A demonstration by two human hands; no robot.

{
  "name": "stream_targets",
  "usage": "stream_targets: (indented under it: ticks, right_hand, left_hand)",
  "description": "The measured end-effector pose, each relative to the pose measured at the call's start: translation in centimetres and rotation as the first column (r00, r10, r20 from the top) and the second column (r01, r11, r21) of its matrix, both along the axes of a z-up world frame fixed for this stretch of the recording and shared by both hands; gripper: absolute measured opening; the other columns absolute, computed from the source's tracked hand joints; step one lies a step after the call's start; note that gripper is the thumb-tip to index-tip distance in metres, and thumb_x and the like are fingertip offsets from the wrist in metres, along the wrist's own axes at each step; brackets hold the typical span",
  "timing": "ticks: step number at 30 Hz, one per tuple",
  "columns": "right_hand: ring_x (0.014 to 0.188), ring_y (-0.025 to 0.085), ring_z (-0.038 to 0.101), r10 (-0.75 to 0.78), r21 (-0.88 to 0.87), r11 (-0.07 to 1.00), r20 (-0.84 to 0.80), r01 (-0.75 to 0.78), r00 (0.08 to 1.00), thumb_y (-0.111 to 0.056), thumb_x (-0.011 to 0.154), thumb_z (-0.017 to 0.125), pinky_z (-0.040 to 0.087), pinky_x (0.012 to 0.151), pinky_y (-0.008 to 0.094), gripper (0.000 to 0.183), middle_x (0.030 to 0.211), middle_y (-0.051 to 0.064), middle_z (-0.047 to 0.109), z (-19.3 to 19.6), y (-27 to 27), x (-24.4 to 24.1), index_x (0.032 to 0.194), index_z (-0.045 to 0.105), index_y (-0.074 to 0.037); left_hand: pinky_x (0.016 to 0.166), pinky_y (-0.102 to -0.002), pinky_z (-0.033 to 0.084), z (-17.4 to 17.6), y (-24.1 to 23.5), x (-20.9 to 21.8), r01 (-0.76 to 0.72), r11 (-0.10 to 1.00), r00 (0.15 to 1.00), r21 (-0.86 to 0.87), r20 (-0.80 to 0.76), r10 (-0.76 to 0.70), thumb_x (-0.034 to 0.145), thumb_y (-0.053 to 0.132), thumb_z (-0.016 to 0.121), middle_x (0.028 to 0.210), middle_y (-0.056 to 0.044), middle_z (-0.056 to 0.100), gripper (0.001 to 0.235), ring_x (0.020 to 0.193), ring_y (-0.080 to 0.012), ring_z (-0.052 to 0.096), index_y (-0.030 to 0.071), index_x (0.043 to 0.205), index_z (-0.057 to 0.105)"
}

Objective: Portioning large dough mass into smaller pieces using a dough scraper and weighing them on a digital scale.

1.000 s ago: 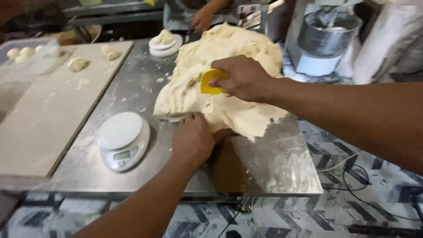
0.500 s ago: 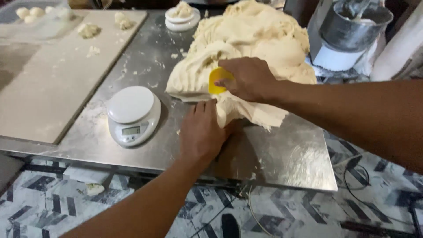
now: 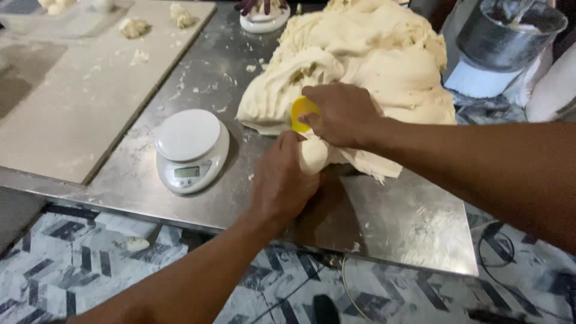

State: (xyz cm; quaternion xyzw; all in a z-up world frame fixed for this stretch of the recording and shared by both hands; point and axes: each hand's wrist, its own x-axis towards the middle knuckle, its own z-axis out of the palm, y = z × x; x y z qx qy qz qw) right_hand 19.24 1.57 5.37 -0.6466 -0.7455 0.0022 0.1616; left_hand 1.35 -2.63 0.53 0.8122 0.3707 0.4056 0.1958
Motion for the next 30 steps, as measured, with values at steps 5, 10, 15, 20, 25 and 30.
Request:
stream_targets:
  ticks: [5,10,15,20,25,30]
  right_hand:
    - [0.112,0.036,0.064,0.002,-0.043,0.999,-0.005,-0.002,1.0,-0.042,0.091,0.065,0.049,0.094,0.052,0.046,0.119,0.014,0.069,0.5,0.3,-0.2,0.127,0.065,-0.013]
    - [0.124,0.036,0.053,0.03,-0.117,0.993,0.104,-0.018,0.994,-0.048,0.086,0.068,0.044,0.101,0.053,0.058,0.13,0.015,0.058,-1.7,1.3,0.5,0.135,0.062,-0.017]
    - [0.128,0.04,0.042,0.104,-0.179,0.981,0.141,-0.078,0.984,-0.059,0.078,0.075,0.036,0.104,0.056,0.071,0.135,0.018,0.047,-1.9,-0.8,-0.8,0.139,0.061,-0.024]
    - [0.118,0.035,0.052,0.064,-0.11,0.992,0.047,-0.058,0.997,-0.053,0.083,0.072,0.042,0.099,0.053,0.055,0.12,0.012,0.061,-0.2,-4.7,-1.1,0.128,0.066,-0.022]
    - [0.099,0.033,0.066,0.087,0.014,0.996,-0.207,-0.086,0.975,-0.037,0.097,0.063,0.051,0.085,0.047,0.03,0.102,0.013,0.071,1.5,-8.9,0.9,0.112,0.068,-0.012]
    - [0.085,0.046,0.066,0.016,0.248,0.961,-0.486,0.12,0.874,-0.027,0.102,0.054,0.05,0.07,0.052,0.031,0.097,0.024,0.069,5.8,-11.8,4.1,0.118,0.059,-0.001]
  left_hand:
    - [0.078,-0.052,0.054,1.2,-1.0,0.1,0.029,0.996,0.999,0.08,0.034,-0.032,0.08,0.016,0.082,0.107,-0.022,0.069,0.043,0.096,-0.0459,0.068,0.003,0.112,0.056]
    - [0.078,-0.048,0.056,4.8,-3.6,-0.9,0.145,0.98,0.985,0.134,0.076,-0.156,0.082,0.015,0.08,0.113,-0.02,0.07,0.044,0.098,-0.0423,0.07,0.004,0.117,0.056]
    - [0.086,-0.046,0.056,5.3,-3.4,-3.8,0.334,0.917,0.941,0.22,-0.135,-0.311,0.076,0.021,0.086,0.107,-0.015,0.069,0.051,0.102,-0.0366,0.069,0.009,0.12,0.062]
    - [0.087,-0.046,0.054,3.5,-1.1,-5.6,0.138,0.99,0.934,-0.03,-0.328,-0.14,0.081,0.031,0.085,0.111,-0.02,0.064,0.059,0.103,-0.0374,0.066,0.002,0.123,0.053]
    - [0.095,-0.042,0.054,2.8,-0.9,-4.3,0.204,0.911,0.974,0.359,-0.163,-0.154,0.087,0.031,0.08,0.133,-0.038,0.046,0.064,0.115,-0.0405,0.06,-0.003,0.13,0.046]
    - [0.093,-0.048,0.053,6.2,-0.3,-0.1,0.017,0.999,0.992,0.032,-0.129,-0.012,0.098,0.041,0.064,0.116,-0.022,0.065,0.048,0.107,-0.0351,0.068,0.0,0.123,0.06]
